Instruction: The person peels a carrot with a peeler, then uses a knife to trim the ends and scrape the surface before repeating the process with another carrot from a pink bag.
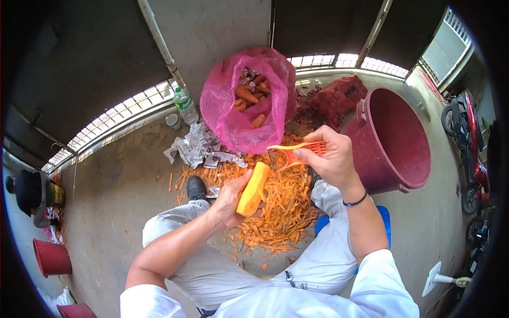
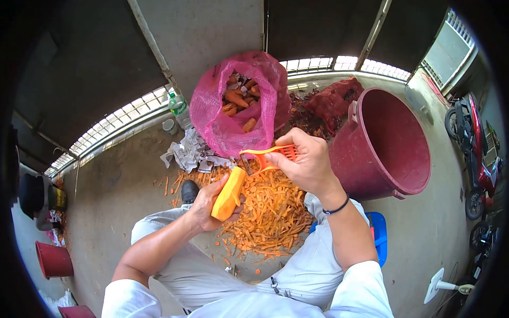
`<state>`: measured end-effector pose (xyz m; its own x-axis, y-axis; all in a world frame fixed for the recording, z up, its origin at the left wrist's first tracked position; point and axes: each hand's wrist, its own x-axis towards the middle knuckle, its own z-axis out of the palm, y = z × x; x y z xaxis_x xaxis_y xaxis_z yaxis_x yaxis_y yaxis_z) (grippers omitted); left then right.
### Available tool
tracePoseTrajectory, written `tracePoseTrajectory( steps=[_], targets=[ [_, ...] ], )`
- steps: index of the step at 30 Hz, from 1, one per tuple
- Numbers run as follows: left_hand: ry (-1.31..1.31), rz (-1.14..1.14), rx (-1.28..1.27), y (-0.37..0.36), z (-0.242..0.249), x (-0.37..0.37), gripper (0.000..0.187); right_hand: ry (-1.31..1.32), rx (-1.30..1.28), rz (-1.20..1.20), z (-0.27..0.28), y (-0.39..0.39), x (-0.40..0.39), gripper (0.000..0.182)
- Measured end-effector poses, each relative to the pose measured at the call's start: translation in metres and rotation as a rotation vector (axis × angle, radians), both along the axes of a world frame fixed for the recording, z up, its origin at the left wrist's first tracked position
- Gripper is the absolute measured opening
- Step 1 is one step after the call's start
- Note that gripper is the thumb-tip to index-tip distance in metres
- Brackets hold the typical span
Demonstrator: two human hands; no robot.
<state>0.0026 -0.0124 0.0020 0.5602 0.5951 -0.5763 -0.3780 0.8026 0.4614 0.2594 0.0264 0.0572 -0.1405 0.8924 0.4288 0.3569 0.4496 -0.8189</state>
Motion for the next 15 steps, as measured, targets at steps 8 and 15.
tracePoseTrajectory(
  steps=[8,15],
  targets=[
    [-0.023,0.064,-0.07,0.009,-0.014,-0.006,0.045,-0.035,-0.092,0.12,-0.003,-0.007,-0.012,0.024],
    [0.033,0.053,-0.014,0.008,-0.02,-0.004,0.043,-0.117,-0.046,0.097,-0.005,-0.013,-0.026,0.021]
  ],
)
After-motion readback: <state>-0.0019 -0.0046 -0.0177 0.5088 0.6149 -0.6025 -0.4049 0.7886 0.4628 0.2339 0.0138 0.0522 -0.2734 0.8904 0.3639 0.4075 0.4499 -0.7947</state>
